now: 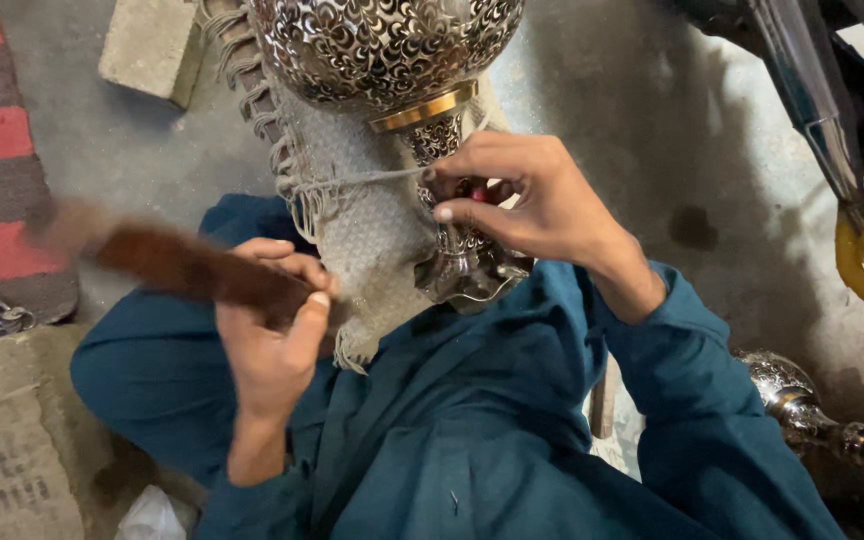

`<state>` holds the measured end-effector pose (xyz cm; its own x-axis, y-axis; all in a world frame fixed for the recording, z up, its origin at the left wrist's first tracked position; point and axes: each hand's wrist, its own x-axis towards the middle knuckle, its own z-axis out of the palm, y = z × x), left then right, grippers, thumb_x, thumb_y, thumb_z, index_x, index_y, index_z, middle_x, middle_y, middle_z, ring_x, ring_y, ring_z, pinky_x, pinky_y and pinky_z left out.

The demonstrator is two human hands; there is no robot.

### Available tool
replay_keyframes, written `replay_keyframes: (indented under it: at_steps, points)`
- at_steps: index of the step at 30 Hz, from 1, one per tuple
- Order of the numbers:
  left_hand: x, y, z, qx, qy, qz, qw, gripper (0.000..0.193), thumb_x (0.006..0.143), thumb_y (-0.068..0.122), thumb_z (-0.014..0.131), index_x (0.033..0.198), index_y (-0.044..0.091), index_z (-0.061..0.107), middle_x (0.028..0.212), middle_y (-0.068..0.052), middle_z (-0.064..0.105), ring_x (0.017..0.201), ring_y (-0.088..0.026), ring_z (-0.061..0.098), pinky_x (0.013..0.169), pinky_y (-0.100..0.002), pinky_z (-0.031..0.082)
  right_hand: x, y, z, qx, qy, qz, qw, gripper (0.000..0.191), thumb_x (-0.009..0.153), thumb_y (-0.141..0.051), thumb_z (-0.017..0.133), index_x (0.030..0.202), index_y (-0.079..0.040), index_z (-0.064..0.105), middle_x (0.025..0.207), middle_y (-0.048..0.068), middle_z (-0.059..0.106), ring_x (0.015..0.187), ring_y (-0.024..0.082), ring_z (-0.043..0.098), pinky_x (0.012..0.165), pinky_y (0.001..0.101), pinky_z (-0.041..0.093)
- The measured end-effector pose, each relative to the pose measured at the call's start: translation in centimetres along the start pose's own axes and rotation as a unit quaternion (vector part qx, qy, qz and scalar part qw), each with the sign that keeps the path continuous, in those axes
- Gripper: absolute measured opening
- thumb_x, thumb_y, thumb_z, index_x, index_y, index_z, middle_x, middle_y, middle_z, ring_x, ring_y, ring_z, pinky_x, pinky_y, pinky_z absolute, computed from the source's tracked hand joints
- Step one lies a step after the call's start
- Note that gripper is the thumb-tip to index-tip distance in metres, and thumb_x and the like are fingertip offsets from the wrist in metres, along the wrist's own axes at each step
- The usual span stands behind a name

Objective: The person uses a small metal chisel and a wooden mallet to engrave decorative patterns into the neck of a silver-colored metal vessel. They repeatedly position the chisel and strike it with the mallet to create fine details.

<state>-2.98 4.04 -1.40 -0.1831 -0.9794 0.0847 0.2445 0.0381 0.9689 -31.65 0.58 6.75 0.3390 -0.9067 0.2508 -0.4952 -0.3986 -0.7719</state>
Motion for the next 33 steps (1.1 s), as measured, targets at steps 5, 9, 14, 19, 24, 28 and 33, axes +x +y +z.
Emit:
replay_keyframes:
  at_steps: [5, 9, 14, 19, 24, 28, 33]
  points:
    - [0.7, 1.9, -2.0, 0.183, -0.044, -0.064, 0.98, 0.041, 0.086, -0.006, 0.066, 0.123, 0.0, 0.05, 0.097, -0.007, 0.061, 0.086, -0.015, 0.06, 0.077, -0.03, 0.052, 0.2, 0.6, 0.0, 0.014, -0.013, 0.023, 1.0, 0.036, 0.089, -0.014, 0.086, 0.121, -0.003, 0.074, 0.097, 0.004, 0.072, 0.082, 0.011, 0.069, 0.065, 0.0234, 0.059]
    - [1.2, 2.8, -2.4, 0.249, -0.075, -0.097, 0.961, 0.046, 0.084, -0.001, 0.066, 0.126, 0.0, 0.049, 0.093, -0.007, 0.067, 0.084, -0.014, 0.067, 0.076, -0.03, 0.056, 0.2, 1.1, 0.1, -0.006, -0.011, -0.007, 1.0, 0.036, 0.09, -0.016, 0.088, 0.121, -0.004, 0.074, 0.097, 0.004, 0.072, 0.083, 0.01, 0.067, 0.066, 0.0241, 0.055]
    - [1.9, 3.6, -2.5, 0.322, -0.111, -0.083, 0.936, 0.052, 0.082, 0.003, 0.069, 0.129, -0.001, 0.047, 0.093, -0.011, 0.067, 0.081, -0.019, 0.068, 0.073, -0.033, 0.054, 0.2, 1.5, 0.0, 0.014, -0.023, 0.021, 0.999, 0.037, 0.087, -0.016, 0.088, 0.119, -0.004, 0.076, 0.092, 0.003, 0.072, 0.071, 0.009, 0.061, 0.06, 0.025, 0.048]
    - [2.8, 4.0, -2.2, 0.333, -0.121, -0.087, 0.931, 0.055, 0.079, 0.002, 0.067, 0.131, 0.001, 0.048, 0.09, -0.011, 0.071, 0.081, -0.02, 0.075, 0.073, -0.033, 0.057, 0.2, 1.6, 0.0, 0.016, -0.016, -0.023, 0.999, 0.036, 0.091, -0.018, 0.088, 0.122, -0.004, 0.075, 0.094, 0.003, 0.071, 0.079, 0.011, 0.061, 0.067, 0.0272, 0.048]
    - [3.7, 4.8, -2.2, 0.37, -0.117, -0.098, 0.916, 0.062, 0.078, 0.003, 0.067, 0.137, 0.004, 0.048, 0.087, -0.015, 0.07, 0.07, -0.022, 0.071, 0.065, -0.035, 0.055, 0.3, 1.7, 0.0, -0.006, -0.022, -0.009, 1.0, 0.036, 0.088, -0.019, 0.089, 0.117, -0.003, 0.076, 0.092, 0.005, 0.071, 0.066, 0.01, 0.054, 0.062, 0.0263, 0.044]
    - [4.1, 5.3, -2.1, 0.406, -0.109, -0.118, 0.9, 0.07, 0.076, 0.004, 0.068, 0.142, 0.009, 0.046, 0.085, -0.017, 0.068, 0.061, -0.025, 0.067, 0.062, -0.038, 0.052, 0.3, 2.1, 0.0, 0.034, -0.03, 0.006, 0.999, 0.035, 0.089, -0.02, 0.087, 0.116, -0.003, 0.075, 0.091, 0.003, 0.071, 0.062, 0.008, 0.053, 0.058, 0.0254, 0.041]
    - [4.6, 5.2, -2.0, 0.463, -0.117, 0.017, 0.879, 0.071, 0.075, 0.001, 0.069, 0.143, 0.008, 0.049, 0.106, -0.021, 0.07, 0.077, -0.032, 0.069, 0.07, -0.043, 0.054, 0.4, 2.7, 0.2, 0.003, -0.026, -0.032, 0.999, 0.035, 0.088, -0.02, 0.088, 0.117, -0.004, 0.076, 0.091, 0.002, 0.072, 0.062, 0.007, 0.053, 0.055, 0.0249, 0.041]
